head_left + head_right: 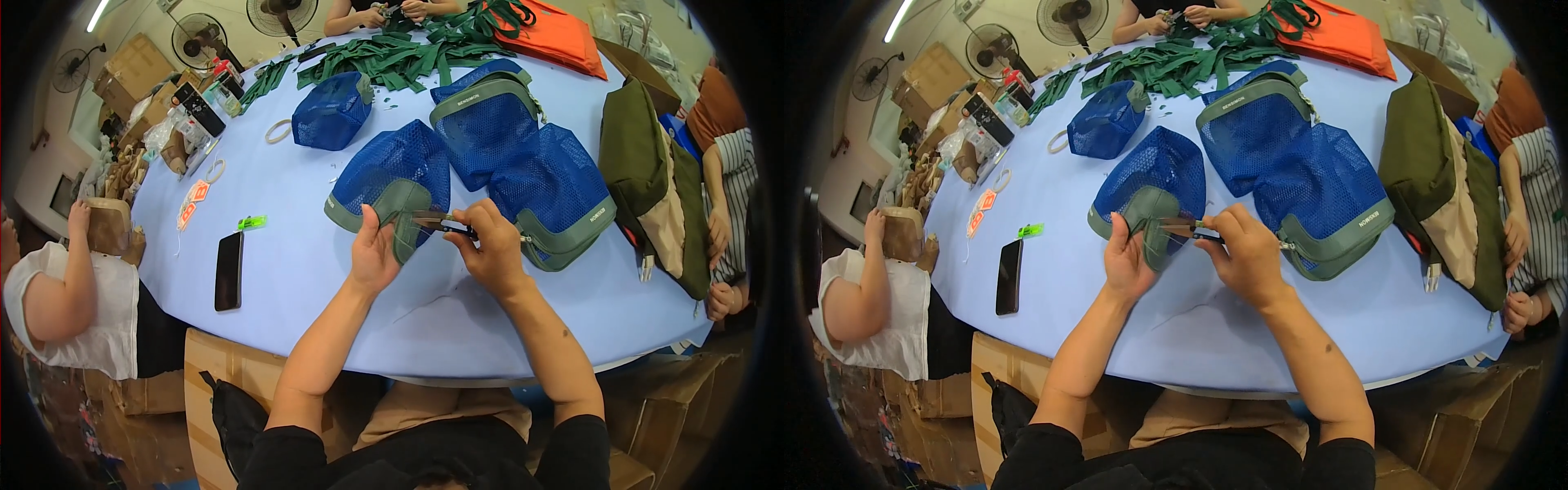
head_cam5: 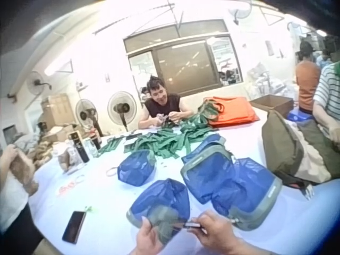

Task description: Trimming excess threads from blue mesh bags using snips.

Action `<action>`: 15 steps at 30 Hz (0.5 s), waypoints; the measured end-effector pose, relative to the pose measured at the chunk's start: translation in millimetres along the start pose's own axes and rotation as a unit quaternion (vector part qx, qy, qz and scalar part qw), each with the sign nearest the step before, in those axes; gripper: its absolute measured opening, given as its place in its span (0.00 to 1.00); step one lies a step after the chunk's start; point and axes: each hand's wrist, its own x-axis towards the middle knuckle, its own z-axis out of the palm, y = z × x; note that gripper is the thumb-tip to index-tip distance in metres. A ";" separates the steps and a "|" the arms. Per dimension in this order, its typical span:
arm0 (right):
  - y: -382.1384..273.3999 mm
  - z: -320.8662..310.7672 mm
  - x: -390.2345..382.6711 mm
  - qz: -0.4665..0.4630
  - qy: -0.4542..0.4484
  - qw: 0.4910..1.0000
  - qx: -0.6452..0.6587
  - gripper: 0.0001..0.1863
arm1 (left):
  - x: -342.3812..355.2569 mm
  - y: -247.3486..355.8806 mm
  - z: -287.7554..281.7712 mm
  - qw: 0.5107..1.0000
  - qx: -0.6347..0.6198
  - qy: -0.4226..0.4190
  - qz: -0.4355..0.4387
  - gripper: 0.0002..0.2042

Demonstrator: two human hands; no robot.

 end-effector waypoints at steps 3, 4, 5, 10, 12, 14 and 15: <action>0.1 -0.2 0.6 -0.019 0.008 1.000 -0.017 0.15 | 0.1 -2.7 0.2 1.000 -0.008 -0.004 0.003 0.31; -0.1 -0.5 0.7 -0.019 0.008 1.000 -0.017 0.15 | -0.1 -2.6 0.5 1.000 -0.005 -0.009 0.005 0.30; -0.5 -0.6 0.9 -0.021 0.009 1.000 -0.019 0.15 | -0.2 -2.4 0.6 1.000 -0.002 -0.013 0.007 0.30; -1.4 -0.9 0.3 -0.015 0.012 1.000 -0.015 0.15 | -0.7 -2.0 -1.0 1.000 -0.009 -0.019 0.009 0.30; -0.4 -1.1 0.2 -0.017 0.015 0.999 -0.028 0.15 | -0.7 -2.1 -1.1 1.000 -0.012 -0.017 0.005 0.30; -0.8 -3.3 1.9 -0.032 0.012 0.999 -0.036 0.15 | -0.4 -1.7 1.1 1.000 0.008 -0.011 0.007 0.30; -1.1 -4.6 2.7 -0.047 0.010 0.998 -0.043 0.15 | -0.3 -1.7 2.9 1.000 0.009 -0.011 0.007 0.30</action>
